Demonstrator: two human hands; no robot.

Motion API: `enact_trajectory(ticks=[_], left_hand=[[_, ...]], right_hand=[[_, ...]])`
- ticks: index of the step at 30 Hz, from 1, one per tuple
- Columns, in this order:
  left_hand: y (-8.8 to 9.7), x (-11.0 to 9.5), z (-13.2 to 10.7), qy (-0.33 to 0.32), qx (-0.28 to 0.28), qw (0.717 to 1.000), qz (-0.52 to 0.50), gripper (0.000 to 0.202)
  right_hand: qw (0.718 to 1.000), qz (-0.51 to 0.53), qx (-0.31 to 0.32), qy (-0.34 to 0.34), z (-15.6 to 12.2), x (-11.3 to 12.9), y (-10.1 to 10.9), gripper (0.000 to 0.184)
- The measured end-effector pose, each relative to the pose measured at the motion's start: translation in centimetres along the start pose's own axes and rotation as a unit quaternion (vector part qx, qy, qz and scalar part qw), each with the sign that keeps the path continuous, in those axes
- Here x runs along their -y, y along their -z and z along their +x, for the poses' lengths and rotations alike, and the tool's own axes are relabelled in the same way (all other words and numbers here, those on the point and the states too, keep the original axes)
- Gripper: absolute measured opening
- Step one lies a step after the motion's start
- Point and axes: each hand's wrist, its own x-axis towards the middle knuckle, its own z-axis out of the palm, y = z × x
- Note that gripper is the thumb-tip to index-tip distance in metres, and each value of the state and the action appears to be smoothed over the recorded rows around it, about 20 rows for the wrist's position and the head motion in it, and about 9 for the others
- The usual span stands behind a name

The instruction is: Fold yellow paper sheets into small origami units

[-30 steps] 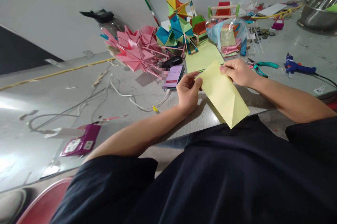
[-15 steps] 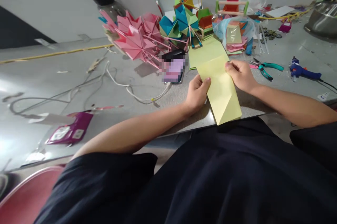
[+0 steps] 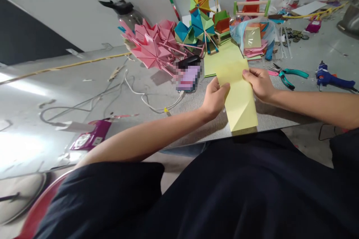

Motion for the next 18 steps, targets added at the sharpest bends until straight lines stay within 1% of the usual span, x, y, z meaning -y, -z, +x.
enact_trajectory(ticks=[4, 6, 8, 11, 15, 18], left_hand=[[-0.9, 0.4, 0.3, 0.013, 0.006, 0.999, -0.053, 0.041], [-1.0, 0.6, 0.0, 0.026, 0.005, 0.997, -0.070, 0.046], [-1.0, 0.7, -0.4, 0.022, 0.008, 0.997, -0.074, 0.047], [-0.7, 0.6, -0.8, 0.018, 0.006, 0.997, -0.070, 0.047], [-0.5, 0.8, -0.7, 0.016, 0.004, 0.998, -0.062, 0.047], [-0.3, 1.1, -0.4, 0.001, 0.011, 0.999, -0.052, 0.055]], right_hand=[[0.999, 0.031, -0.011, -0.021, -0.1, -1.1, 0.3, 0.059], [0.998, 0.046, -0.008, -0.031, -0.5, -1.4, 0.2, 0.060], [0.998, 0.047, -0.006, -0.028, -0.8, -1.4, 0.0, 0.063], [1.000, 0.021, -0.009, -0.012, -1.1, -1.0, 0.0, 0.062], [1.000, -0.019, -0.010, -0.002, -1.0, -0.3, 0.3, 0.061], [0.999, -0.034, 0.006, 0.000, -0.6, -0.2, 0.7, 0.061]])
